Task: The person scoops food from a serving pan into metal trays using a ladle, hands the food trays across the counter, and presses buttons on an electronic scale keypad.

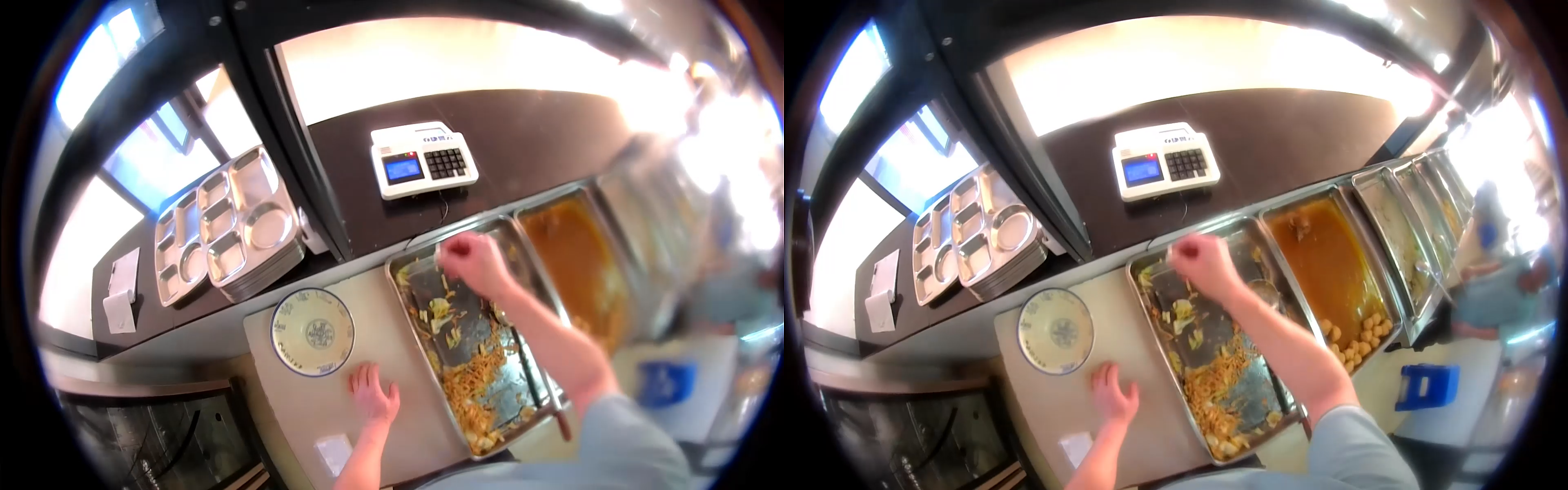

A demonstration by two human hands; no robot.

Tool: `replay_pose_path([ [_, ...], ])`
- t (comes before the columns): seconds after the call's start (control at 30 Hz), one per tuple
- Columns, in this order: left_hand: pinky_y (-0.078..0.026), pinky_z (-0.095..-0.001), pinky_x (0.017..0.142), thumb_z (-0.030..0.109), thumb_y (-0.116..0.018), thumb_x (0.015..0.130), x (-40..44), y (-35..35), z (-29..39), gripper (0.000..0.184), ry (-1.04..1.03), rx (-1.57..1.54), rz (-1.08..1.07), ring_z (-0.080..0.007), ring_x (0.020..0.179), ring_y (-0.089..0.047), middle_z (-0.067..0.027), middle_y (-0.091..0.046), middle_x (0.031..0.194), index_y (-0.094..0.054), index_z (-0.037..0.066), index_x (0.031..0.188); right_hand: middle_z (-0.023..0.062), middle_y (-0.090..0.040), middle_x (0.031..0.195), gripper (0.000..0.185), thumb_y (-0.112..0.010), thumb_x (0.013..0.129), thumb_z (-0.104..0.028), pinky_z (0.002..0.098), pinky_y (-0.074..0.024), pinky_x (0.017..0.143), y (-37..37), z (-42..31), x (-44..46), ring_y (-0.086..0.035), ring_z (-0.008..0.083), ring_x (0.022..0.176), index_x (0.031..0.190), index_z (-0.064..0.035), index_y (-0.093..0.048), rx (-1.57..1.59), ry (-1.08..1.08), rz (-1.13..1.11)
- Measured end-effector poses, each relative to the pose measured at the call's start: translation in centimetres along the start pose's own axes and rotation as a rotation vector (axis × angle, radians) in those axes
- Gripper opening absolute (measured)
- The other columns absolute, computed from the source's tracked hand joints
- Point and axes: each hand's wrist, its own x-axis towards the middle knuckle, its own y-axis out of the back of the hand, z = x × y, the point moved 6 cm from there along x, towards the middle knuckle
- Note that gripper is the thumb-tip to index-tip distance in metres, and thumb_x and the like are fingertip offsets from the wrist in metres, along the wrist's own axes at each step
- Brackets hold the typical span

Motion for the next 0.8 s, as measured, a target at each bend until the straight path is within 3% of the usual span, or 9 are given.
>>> replay_pose_path([
  [0.1,-0.022,-0.0610,0.117,0.029,-0.071,0.072,-1.2,-3.0,-2.1,0.065,-0.045,0.056,-0.044,-0.0373,0.136,-0.037,-0.0187,-0.046,0.139,-0.054,-0.001,0.128,0.0093,-0.069,0.075,0.011,-0.073,0.082,-0.013,0.0360,-0.0523,0.067,1.3,-1.0,10.9,-0.066,0.0210,0.070,0.083,-0.0022,-0.071,-0.210,0.251,0.176],
  [0.13,-0.023,-0.0607,0.116,0.030,-0.071,0.072,-0.8,-3.4,-2.3,0.066,-0.034,0.072,-0.055,-0.0372,0.136,-0.037,-0.0186,-0.046,0.139,-0.054,-0.002,0.128,0.0103,-0.069,0.077,0.010,-0.074,0.081,-0.013,0.0386,-0.0523,0.072,1.3,-1.3,13.7,-0.067,0.0251,0.076,0.083,-0.0037,-0.071,-0.370,0.371,0.236],
  [0.27,-0.026,-0.0599,0.116,0.032,-0.071,0.070,-0.5,-3.4,-1.8,0.069,0.008,0.136,-0.099,-0.0369,0.135,-0.038,-0.0177,-0.045,0.138,-0.054,-0.002,0.127,0.0147,-0.066,0.093,0.009,-0.071,0.082,-0.013,0.0426,-0.0480,0.089,-0.5,0.9,22.1,-0.060,0.0339,0.099,0.085,-0.0040,-0.071,-0.403,0.377,0.109],
  [0.33,-0.026,-0.0597,0.116,0.033,-0.070,0.069,-0.4,-3.6,-1.9,0.070,0.002,0.151,-0.105,-0.0378,0.135,-0.038,-0.0188,-0.046,0.137,-0.054,-0.002,0.128,0.0129,-0.066,0.086,0.011,-0.074,0.080,-0.011,0.0399,-0.0519,0.081,-0.9,1.0,24.4,-0.065,0.0296,0.088,0.087,-0.0028,-0.073,-0.482,0.522,0.105],
  [0.5,-0.027,-0.0596,0.116,0.033,-0.070,0.067,-0.4,-3.5,-1.8,0.072,0.004,0.111,-0.098,-0.0390,0.134,-0.039,-0.0216,-0.046,0.137,-0.056,-0.004,0.127,0.0143,-0.066,0.093,0.010,-0.069,0.084,-0.010,0.0420,-0.0510,0.086,-1.5,2.3,25.3,-0.064,0.0330,0.091,0.089,-0.0027,-0.073,-0.585,0.516,-0.013],
  [0.7,-0.026,-0.0591,0.116,0.034,-0.071,0.068,-0.5,-3.5,-2.1,0.072,0.028,0.126,-0.108,-0.0355,0.136,-0.037,-0.0150,-0.044,0.138,-0.054,-0.001,0.128,0.0155,-0.066,0.100,0.013,-0.061,0.089,-0.010,0.0432,-0.0499,0.089,-1.6,1.6,21.9,-0.063,0.0352,0.098,0.092,-0.0036,-0.072,-0.668,0.479,-0.172],
  [0.8,-0.027,-0.0596,0.116,0.033,-0.070,0.068,-0.7,-3.7,-2.2,0.072,0.010,0.120,-0.097,-0.0387,0.135,-0.038,-0.0205,-0.045,0.138,-0.056,-0.005,0.128,0.0156,-0.065,0.101,0.013,-0.061,0.088,-0.011,0.0436,-0.0498,0.089,-1.9,1.9,22.9,-0.063,0.0361,0.099,0.090,-0.0047,-0.072,-0.656,0.479,-0.149],
])
